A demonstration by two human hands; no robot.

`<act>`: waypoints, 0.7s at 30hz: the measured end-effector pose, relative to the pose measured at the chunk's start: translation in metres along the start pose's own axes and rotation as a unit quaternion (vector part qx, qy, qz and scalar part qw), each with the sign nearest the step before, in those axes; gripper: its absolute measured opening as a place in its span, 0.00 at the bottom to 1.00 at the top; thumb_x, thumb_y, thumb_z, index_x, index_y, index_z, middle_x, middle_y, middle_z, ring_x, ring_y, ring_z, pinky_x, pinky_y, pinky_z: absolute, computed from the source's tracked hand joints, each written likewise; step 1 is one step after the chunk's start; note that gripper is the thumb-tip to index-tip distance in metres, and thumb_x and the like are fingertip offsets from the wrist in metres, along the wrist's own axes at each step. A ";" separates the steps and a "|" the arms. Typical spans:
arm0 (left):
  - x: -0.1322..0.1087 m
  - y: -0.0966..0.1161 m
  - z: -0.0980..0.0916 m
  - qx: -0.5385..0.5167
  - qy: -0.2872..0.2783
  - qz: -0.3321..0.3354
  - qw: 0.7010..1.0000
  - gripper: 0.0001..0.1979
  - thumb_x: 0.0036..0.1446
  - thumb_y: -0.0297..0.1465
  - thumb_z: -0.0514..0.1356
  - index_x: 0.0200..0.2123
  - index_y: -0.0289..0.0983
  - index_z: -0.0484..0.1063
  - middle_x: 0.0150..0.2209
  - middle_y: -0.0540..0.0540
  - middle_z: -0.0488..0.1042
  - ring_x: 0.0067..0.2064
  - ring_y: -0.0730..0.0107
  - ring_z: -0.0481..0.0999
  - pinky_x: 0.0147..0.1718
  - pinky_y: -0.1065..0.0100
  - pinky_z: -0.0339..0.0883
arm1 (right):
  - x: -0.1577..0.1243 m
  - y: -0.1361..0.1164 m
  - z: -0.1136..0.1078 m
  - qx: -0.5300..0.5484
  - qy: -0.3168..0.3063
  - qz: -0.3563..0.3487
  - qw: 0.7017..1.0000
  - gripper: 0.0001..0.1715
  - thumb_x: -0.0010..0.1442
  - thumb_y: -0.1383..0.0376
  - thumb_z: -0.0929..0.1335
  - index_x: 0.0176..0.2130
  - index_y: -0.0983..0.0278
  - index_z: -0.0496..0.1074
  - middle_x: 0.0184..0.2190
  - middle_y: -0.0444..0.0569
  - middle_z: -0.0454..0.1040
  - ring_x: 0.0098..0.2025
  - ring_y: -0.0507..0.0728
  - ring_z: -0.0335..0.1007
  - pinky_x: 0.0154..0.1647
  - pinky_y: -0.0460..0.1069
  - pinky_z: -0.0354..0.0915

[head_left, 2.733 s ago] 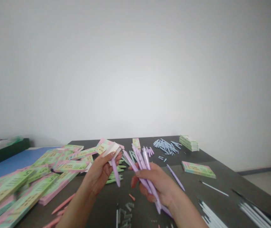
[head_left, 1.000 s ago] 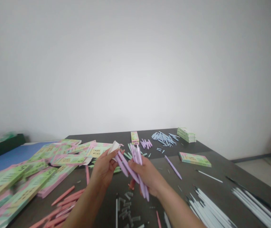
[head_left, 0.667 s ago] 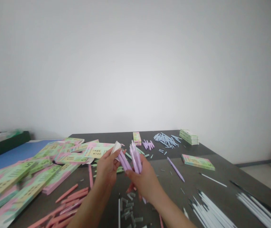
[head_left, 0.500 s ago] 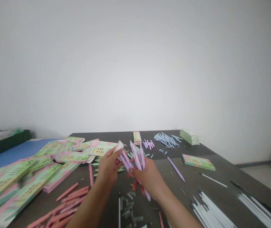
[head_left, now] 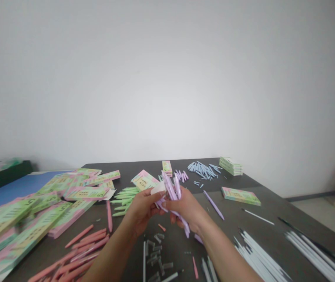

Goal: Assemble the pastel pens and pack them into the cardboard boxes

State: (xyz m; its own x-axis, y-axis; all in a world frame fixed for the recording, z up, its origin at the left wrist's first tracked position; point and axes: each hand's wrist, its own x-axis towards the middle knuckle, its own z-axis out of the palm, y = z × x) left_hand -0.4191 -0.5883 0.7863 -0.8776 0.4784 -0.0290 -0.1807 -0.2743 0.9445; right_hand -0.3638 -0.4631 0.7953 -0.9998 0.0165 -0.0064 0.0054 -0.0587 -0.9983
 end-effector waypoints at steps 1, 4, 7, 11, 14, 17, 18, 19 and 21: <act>0.000 -0.001 0.002 -0.002 0.003 0.004 1.000 0.07 0.44 0.26 0.65 0.28 0.28 0.74 0.22 0.44 0.75 0.19 0.74 0.71 0.17 0.76 0.67 | 0.000 0.001 0.000 0.007 -0.005 -0.004 1.000 0.24 0.43 0.64 0.71 0.41 0.67 0.64 0.19 0.42 0.73 0.11 0.48 0.61 0.06 0.39 0.49; 0.001 -0.001 0.000 -0.012 0.019 0.019 1.000 0.06 0.46 0.24 0.64 0.30 0.28 0.74 0.23 0.44 0.75 0.20 0.74 0.72 0.18 0.75 0.69 | -0.002 -0.001 -0.002 0.002 -0.025 -0.025 0.999 0.25 0.46 0.59 0.71 0.43 0.67 0.65 0.24 0.45 0.74 0.13 0.49 0.65 0.06 0.39 0.49; 0.005 0.004 -0.010 -0.028 0.042 0.026 0.998 0.03 0.49 0.22 0.61 0.30 0.28 0.73 0.25 0.43 0.76 0.23 0.72 0.74 0.21 0.74 0.71 | -0.005 -0.005 -0.003 -0.032 -0.011 -0.060 0.998 0.22 0.52 0.55 0.67 0.43 0.66 0.65 0.27 0.47 0.74 0.15 0.51 0.67 0.07 0.40 0.52; 0.012 0.012 -0.028 -0.050 0.077 0.019 0.996 0.04 0.50 0.20 0.59 0.31 0.29 0.72 0.26 0.43 0.77 0.25 0.71 0.76 0.23 0.75 0.71 | -0.011 -0.011 0.002 -0.122 0.079 -0.105 0.984 0.11 0.54 0.61 0.66 0.35 0.66 0.67 0.20 0.42 0.70 0.14 0.49 0.62 0.10 0.42 0.52; 0.014 0.015 -0.033 -0.065 0.092 0.023 0.993 0.05 0.48 0.20 0.60 0.31 0.31 0.73 0.26 0.44 0.78 0.25 0.71 0.76 0.24 0.74 0.71 | -0.019 -0.011 0.009 -0.261 0.178 -0.211 0.925 0.04 0.53 0.66 0.66 0.31 0.64 0.70 0.19 0.42 0.69 0.19 0.50 0.63 0.18 0.43 0.56; 0.011 0.014 -0.026 -0.078 0.090 0.042 0.992 0.03 0.46 0.22 0.61 0.26 0.33 0.72 0.23 0.48 0.76 0.23 0.72 0.74 0.22 0.75 0.68 | -0.025 -0.005 0.016 -0.408 0.183 -0.320 0.835 0.16 0.53 0.69 0.66 0.44 0.58 0.70 0.29 0.44 0.75 0.28 0.53 0.70 0.26 0.45 0.59; 0.008 0.013 -0.022 -0.082 0.084 0.048 0.992 0.02 0.46 0.23 0.62 0.25 0.33 0.72 0.22 0.48 0.75 0.23 0.72 0.73 0.21 0.74 0.66 | -0.026 -0.002 0.018 -0.456 0.176 -0.341 0.803 0.21 0.53 0.70 0.66 0.48 0.57 0.68 0.32 0.44 0.75 0.30 0.54 0.70 0.27 0.45 0.59; 0.005 0.012 -0.017 -0.084 0.076 0.052 0.992 0.01 0.45 0.25 0.63 0.25 0.33 0.72 0.21 0.48 0.75 0.22 0.71 0.73 0.21 0.74 0.65 | -0.026 0.002 0.019 -0.501 0.174 -0.356 0.770 0.25 0.52 0.72 0.66 0.50 0.57 0.66 0.34 0.45 0.75 0.31 0.55 0.71 0.27 0.46 0.59; -0.001 0.011 -0.007 -0.089 0.056 0.057 0.993 0.04 0.44 0.28 0.64 0.25 0.33 0.73 0.21 0.48 0.74 0.23 0.69 0.72 0.21 0.72 0.63 | -0.024 0.010 0.020 -0.574 0.185 -0.368 0.708 0.26 0.52 0.73 0.66 0.50 0.59 0.66 0.33 0.45 0.75 0.29 0.55 0.70 0.25 0.47 0.57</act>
State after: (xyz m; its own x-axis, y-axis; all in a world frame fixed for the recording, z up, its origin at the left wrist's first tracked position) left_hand -0.4231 -0.5978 0.7945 -0.9392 0.3420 0.0288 -0.1441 -0.4690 0.8714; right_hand -0.3404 -0.4840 0.7871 -0.6667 -0.1067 0.7377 -0.2930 0.9476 -0.1277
